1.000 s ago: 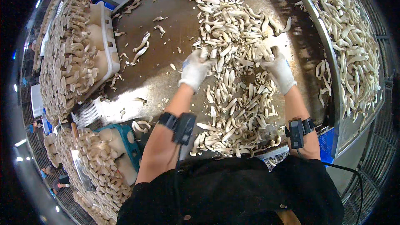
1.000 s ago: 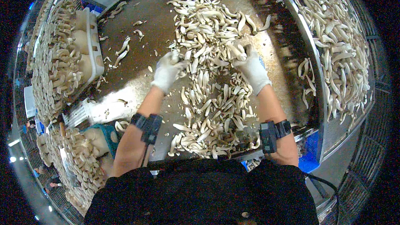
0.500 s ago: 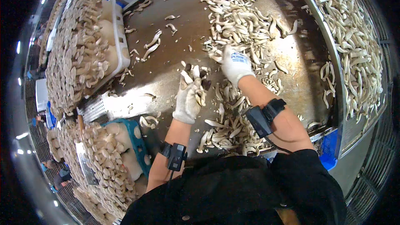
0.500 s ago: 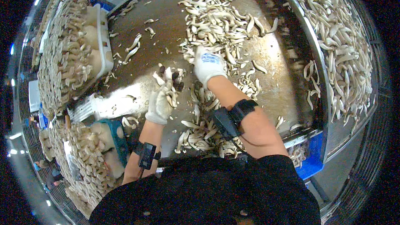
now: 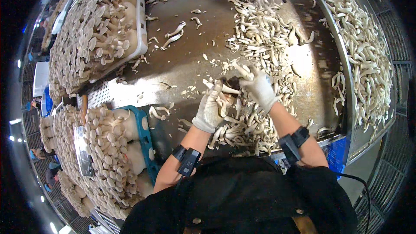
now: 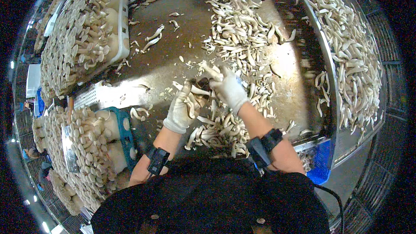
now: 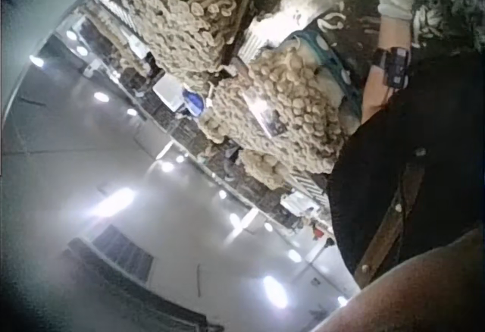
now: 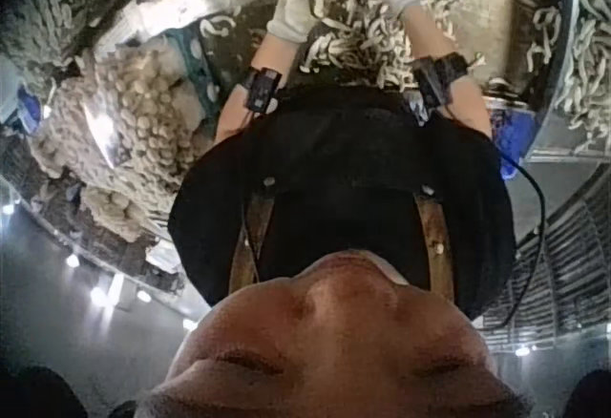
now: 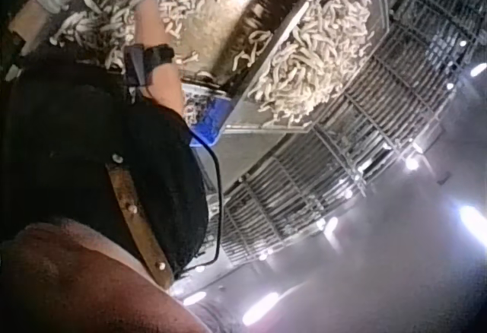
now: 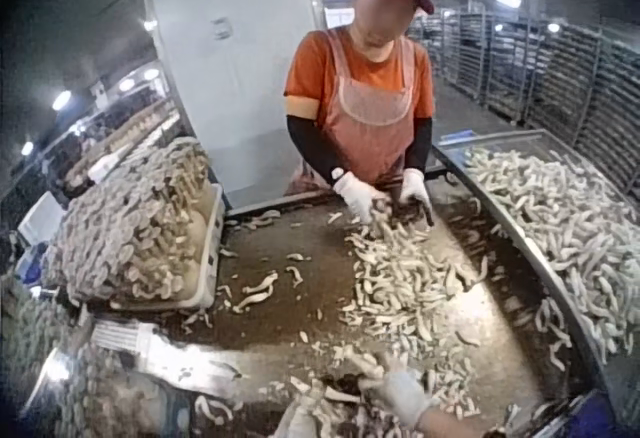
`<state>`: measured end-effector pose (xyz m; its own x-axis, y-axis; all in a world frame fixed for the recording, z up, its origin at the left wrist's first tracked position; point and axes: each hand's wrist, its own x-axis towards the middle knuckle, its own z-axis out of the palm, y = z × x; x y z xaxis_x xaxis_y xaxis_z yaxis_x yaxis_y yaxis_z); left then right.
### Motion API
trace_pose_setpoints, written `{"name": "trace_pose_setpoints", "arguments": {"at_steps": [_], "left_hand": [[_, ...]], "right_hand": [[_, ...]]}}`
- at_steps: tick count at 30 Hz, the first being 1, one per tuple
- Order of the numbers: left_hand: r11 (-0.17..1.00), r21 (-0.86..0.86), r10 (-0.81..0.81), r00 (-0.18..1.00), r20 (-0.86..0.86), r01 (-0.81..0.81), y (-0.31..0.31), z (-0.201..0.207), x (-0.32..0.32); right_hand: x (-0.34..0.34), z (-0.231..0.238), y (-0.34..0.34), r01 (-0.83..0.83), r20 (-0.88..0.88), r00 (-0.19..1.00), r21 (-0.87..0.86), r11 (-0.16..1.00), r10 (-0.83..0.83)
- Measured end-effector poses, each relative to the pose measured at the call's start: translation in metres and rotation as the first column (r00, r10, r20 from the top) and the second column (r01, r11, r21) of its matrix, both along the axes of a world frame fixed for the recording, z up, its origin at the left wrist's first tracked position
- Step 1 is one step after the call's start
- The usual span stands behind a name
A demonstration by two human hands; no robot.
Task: Harvesting and processing mushrooms from growth jars using a large knife on an industrial conveyor table.
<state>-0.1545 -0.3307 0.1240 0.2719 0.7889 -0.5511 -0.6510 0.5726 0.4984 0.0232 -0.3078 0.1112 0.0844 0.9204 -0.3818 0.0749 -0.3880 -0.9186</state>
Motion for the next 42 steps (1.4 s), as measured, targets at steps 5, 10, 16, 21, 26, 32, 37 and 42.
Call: {"name": "trace_pose_setpoints", "arguments": {"at_steps": [5,10,16,21,26,32,37,42], "left_hand": [[0.996,-0.091,0.007,0.999,0.05,-0.003,-0.009,0.005,-0.008],[0.981,-0.194,0.073,0.97,0.232,-0.028,-0.027,-0.002,-0.011],[0.959,0.263,0.209,0.886,-0.413,-0.104,-0.049,0.035,-0.006],[0.983,0.1,0.167,0.977,-0.133,-0.155,-0.051,0.024,-0.029],[0.93,0.25,-0.3,0.95,0.088,0.271,-0.081,0.062,0.003],[0.537,0.331,-0.706,0.629,-0.326,0.775,-0.077,0.089,0.008],[0.279,-0.05,-0.242,0.02,-0.97,0.959,-0.059,0.059,-0.031],[0.296,-0.466,-0.2,-0.423,-0.884,0.834,-0.114,0.03,-0.049]], "right_hand": [[-0.009,0.089,-0.043,0.115,-0.627,0.76,-0.127,0.985,-0.17],[-0.022,0.077,-0.077,0.038,-0.432,0.894,-0.187,0.982,-0.117],[-0.025,0.07,-0.094,-0.058,-0.136,0.989,-0.003,0.998,0.057],[-0.01,0.088,-0.111,-0.175,0.249,0.958,0.103,0.979,0.145],[-0.038,0.041,-0.126,-0.129,-0.045,0.988,0.259,0.957,0.145],[0.003,0.022,-0.143,0.374,-0.68,0.662,-0.065,0.925,-0.316],[0.153,0.09,-0.12,0.206,-0.773,0.62,0.324,0.923,0.133],[0.28,0.181,-0.112,0.841,-0.678,0.355,-0.07,0.537,-0.644]]}}
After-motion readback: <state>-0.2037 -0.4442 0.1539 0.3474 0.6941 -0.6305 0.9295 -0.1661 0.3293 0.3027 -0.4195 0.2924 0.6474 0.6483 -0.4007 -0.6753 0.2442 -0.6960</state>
